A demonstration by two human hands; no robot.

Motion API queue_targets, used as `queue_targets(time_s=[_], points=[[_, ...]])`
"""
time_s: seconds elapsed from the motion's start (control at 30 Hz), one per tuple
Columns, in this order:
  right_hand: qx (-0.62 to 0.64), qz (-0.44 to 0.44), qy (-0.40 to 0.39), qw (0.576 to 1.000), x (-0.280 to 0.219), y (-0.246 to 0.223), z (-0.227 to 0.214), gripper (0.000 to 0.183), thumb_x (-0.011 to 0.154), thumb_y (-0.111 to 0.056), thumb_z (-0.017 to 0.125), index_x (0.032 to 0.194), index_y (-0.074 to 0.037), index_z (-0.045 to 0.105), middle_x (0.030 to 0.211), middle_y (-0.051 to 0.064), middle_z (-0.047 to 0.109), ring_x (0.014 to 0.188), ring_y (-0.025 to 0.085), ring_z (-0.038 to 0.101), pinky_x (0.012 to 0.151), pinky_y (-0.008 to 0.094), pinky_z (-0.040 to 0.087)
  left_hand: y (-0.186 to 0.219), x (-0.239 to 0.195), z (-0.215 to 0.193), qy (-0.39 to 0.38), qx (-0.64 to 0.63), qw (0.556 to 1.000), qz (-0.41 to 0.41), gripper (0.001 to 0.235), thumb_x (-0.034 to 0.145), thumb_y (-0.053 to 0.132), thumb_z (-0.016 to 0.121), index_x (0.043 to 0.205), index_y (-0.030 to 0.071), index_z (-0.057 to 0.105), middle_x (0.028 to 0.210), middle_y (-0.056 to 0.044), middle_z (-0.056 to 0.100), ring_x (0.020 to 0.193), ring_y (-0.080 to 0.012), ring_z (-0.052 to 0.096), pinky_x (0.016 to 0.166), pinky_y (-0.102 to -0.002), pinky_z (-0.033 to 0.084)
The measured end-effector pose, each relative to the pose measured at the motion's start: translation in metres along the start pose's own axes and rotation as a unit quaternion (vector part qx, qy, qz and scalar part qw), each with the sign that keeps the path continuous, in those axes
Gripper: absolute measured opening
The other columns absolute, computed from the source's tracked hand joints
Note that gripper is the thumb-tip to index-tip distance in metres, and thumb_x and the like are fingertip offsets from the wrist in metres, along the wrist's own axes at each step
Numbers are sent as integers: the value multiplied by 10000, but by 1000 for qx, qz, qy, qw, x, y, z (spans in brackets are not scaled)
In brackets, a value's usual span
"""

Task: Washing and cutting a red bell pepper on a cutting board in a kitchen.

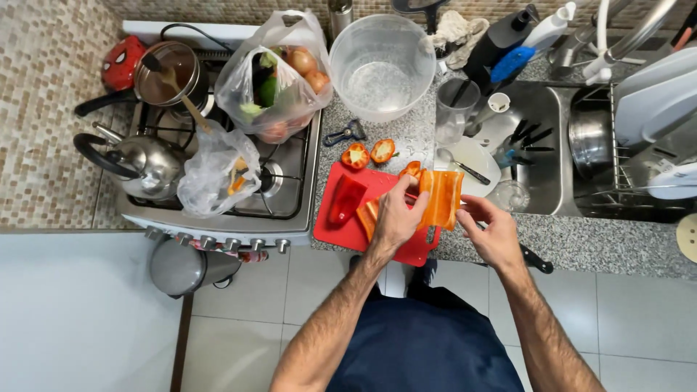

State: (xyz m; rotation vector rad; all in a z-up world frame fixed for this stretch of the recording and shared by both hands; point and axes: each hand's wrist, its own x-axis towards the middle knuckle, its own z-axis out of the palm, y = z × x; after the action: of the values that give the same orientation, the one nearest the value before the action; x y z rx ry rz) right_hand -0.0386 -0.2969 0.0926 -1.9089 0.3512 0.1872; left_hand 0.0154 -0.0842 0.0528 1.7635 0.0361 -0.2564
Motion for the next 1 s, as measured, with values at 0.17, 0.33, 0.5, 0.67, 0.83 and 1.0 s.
queue_targets(time_s=[0.17, 0.33, 0.5, 0.67, 0.83, 1.0], points=[[87, -3, -9, 996, 21, 25, -14, 337, 1057, -83, 792, 1385, -10, 767, 1132, 232, 811, 1030, 281, 771, 843, 518, 693, 5, 7, 22, -18, 5, 1000, -3, 360, 1019, 277, 727, 1328, 106, 660, 1228, -214, 796, 1011, -335, 835, 901, -477, 661], [126, 12, -42, 991, 23, 33, -21, 357, 1042, -94, 804, 1385, -1, 763, 1124, 206, 807, 1015, 249, 757, 833, 498, 696, 2, 7, 23, -9, 17, 1000, 3, 369, 1013, 253, 735, 1354, 126, 673, 1204, -196, 820, 1049, -324, 831, 947, -474, 654], [91, -47, -21, 994, 32, 37, -27, 327, 1134, -178, 713, 1415, -16, 752, 1176, 234, 808, 1048, 272, 770, 803, 469, 691, 17, 7, 23, 2, 28, 998, 51, 369, 1010, 185, 734, 1356, 75, 668, 1279, -269, 791, 1264, -478, 743, 1119, -550, 596], [-171, -143, 71, 972, 42, 70, -70, 303, 1102, -286, 803, 1360, -127, 811, 1150, 142, 820, 1046, 254, 792, 786, 409, 684, 40, 15, 34, 17, 78, 993, 90, 306, 1048, 122, 669, 1347, 62, 677, 1220, -261, 800, 1180, -463, 782, 1018, -539, 645], [-240, -245, 126, 931, 25, 64, -85, 440, 1088, -147, 779, 1463, 74, 712, 1276, 299, 731, 1090, 410, 774, 824, 463, 689, 72, 52, 54, 43, 201, 959, 194, 251, 1111, 143, 593, 1339, 101, 691, 1156, -220, 799, 1110, -411, 800, 943, -509, 667], [-314, -569, 222, 727, 50, 23, -60, 794, 906, -491, 872, 1454, 61, 712, 1494, 341, 664, 1379, 504, 669, 1204, 618, 527, 13, 155, 106, -17, 160, 985, -61, 222, 954, 189, 576, 1003, 58, 749, 701, -197, 772, 417, -331, 723, 361, -362, 595]])
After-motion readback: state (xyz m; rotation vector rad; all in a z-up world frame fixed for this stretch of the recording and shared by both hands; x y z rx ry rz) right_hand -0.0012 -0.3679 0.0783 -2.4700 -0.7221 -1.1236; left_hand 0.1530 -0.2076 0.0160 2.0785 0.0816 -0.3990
